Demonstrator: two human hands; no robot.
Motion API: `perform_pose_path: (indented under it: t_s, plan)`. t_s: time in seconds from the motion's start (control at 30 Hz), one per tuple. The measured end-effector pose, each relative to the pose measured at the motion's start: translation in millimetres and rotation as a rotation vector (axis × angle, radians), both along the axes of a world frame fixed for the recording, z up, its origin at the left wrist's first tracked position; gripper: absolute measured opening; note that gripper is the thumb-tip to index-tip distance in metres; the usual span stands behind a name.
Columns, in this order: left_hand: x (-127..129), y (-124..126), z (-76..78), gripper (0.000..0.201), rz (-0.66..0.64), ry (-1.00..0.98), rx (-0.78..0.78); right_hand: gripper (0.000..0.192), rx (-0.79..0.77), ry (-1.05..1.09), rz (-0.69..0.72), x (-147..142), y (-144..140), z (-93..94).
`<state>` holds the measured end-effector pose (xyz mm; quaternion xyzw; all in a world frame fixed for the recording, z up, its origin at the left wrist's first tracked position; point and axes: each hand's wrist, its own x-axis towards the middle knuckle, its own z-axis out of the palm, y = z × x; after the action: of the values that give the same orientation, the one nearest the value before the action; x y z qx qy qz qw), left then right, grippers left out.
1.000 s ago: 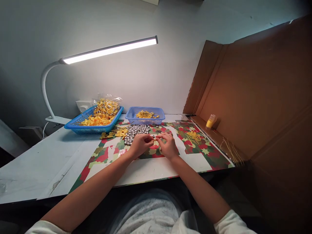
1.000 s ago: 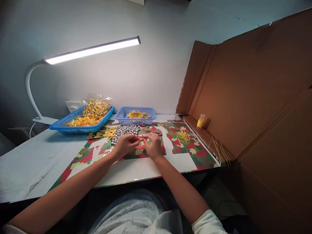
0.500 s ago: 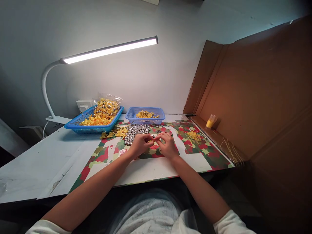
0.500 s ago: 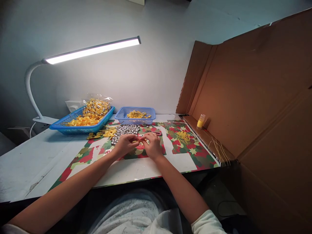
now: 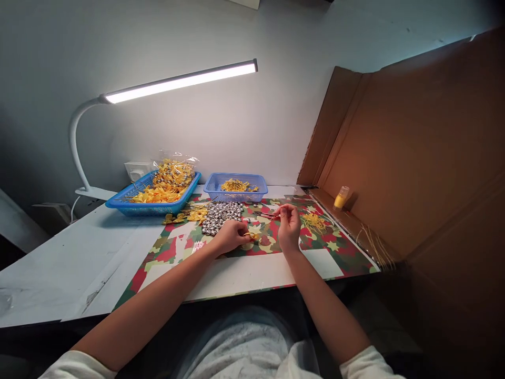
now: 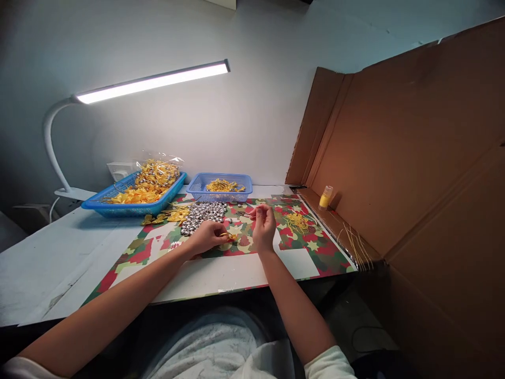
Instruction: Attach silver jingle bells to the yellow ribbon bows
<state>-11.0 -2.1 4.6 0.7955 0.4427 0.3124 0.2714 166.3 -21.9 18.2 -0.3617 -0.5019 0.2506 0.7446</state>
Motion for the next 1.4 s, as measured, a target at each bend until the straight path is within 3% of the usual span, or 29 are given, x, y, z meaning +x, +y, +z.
perform_pose_path:
  t_s: [0.27,0.53,0.8,0.93,1.03,1.17,1.3,1.4]
  plan:
    - [-1,-1,2.5,0.006,0.000,-0.026,-0.006,0.019,0.020,0.019,-0.010,6,4,-1.5]
    - [-8,7,2.0,0.010,-0.029,0.037,0.146,0.019,-0.068,-0.021,0.249,-6,2,7.4]
    - [-6,11,-3.8,0.015,-0.070,0.089,0.191,0.013,0.009,-0.204,0.343,-12,16,36.8]
    - [-6,12,-4.9,0.013,-0.069,0.092,0.207,0.012,0.034,-0.234,0.370,-12,27,40.5]
    - [-15,11,3.8,0.013,-0.136,0.092,0.208,0.016,0.006,-0.253,0.455,-17,31,37.6]
    - [-28,7,22.7,0.050,-0.251,-0.066,0.076,0.018,-0.023,-0.254,0.526,-25,33,30.2]
    - [-17,5,28.8,0.020,-0.229,-0.309,-0.191,0.017,-0.013,-0.218,0.481,-29,38,20.4]
    - [-3,9,25.0,0.031,-0.099,-0.716,-0.351,0.016,-0.034,-0.190,0.431,-27,44,12.8]
